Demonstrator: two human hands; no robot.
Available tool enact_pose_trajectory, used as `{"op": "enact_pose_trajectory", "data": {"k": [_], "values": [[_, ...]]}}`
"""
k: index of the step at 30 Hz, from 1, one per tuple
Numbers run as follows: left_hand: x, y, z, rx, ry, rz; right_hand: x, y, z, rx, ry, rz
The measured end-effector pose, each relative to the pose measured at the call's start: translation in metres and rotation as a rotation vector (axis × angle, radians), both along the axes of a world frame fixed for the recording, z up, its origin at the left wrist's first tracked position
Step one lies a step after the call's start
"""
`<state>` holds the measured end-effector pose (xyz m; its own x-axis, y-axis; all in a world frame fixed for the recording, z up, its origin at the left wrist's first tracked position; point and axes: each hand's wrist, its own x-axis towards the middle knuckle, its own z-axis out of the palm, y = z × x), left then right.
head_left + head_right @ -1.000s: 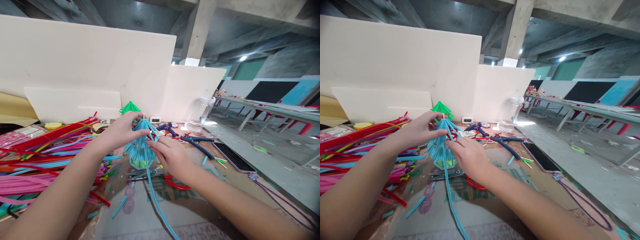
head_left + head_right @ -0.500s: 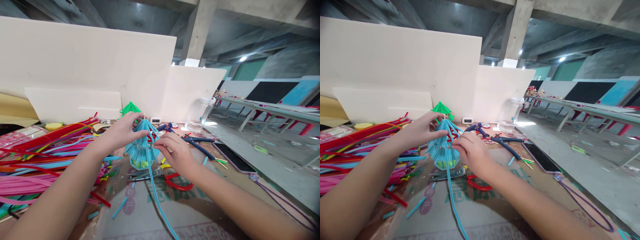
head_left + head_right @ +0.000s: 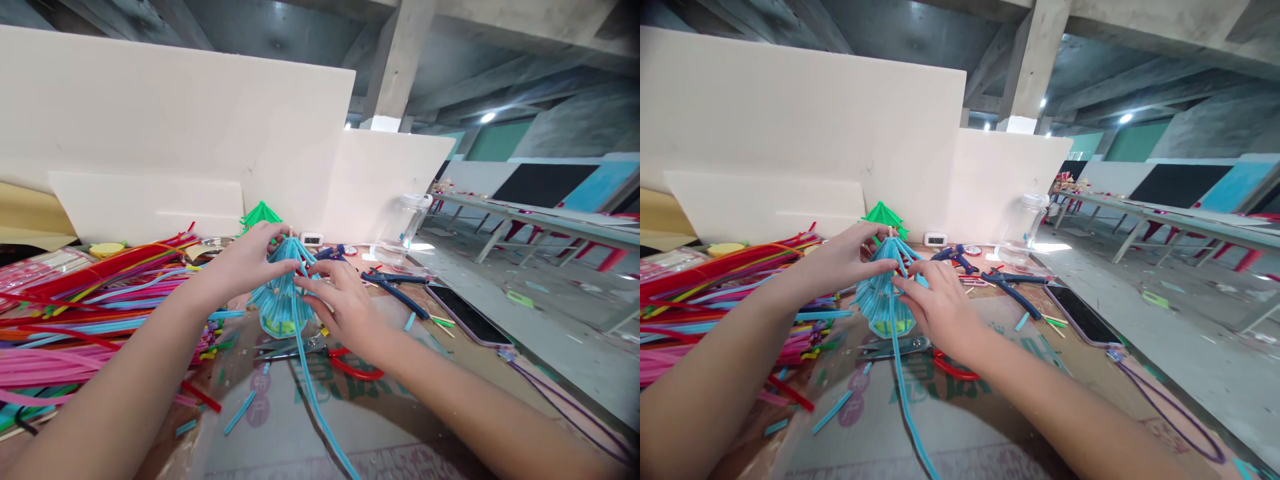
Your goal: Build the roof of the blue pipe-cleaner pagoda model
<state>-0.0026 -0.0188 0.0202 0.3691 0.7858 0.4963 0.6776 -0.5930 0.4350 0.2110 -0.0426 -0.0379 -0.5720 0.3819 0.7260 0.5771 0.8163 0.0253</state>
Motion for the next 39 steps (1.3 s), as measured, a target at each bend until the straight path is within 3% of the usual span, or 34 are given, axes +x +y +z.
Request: {"op": "enact_pose_trajectory", "data": {"k": [9, 19, 23, 28, 35, 39], "values": [[-0.005, -0.005, 0.005, -0.052, 0.161, -0.005, 0.001, -0.002, 0.000, 0.000, -0.006, 0.010], [-0.006, -0.002, 0.002, -0.007, 0.149, -0.036, 0.003, 0.001, 0.006, 0.015, 0.131, 0.046], [-0.008, -0.001, 0.001, -0.039, 0.111, -0.050, 0.014, 0.010, 0.018, -0.147, 0.148, 0.063], [-0.012, 0.000, 0.001, -0.084, 0.094, -0.060, 0.041, 0.019, 0.026, -0.368, 0.115, -0.036], [-0.013, 0.007, -0.002, -0.050, 0.003, -0.091, 0.062, 0.020, 0.007, -0.554, 0.012, -0.068], [-0.009, 0.011, -0.003, -0.019, -0.077, -0.052, 0.071, 0.017, -0.001, -0.628, -0.189, -0.124]]}}
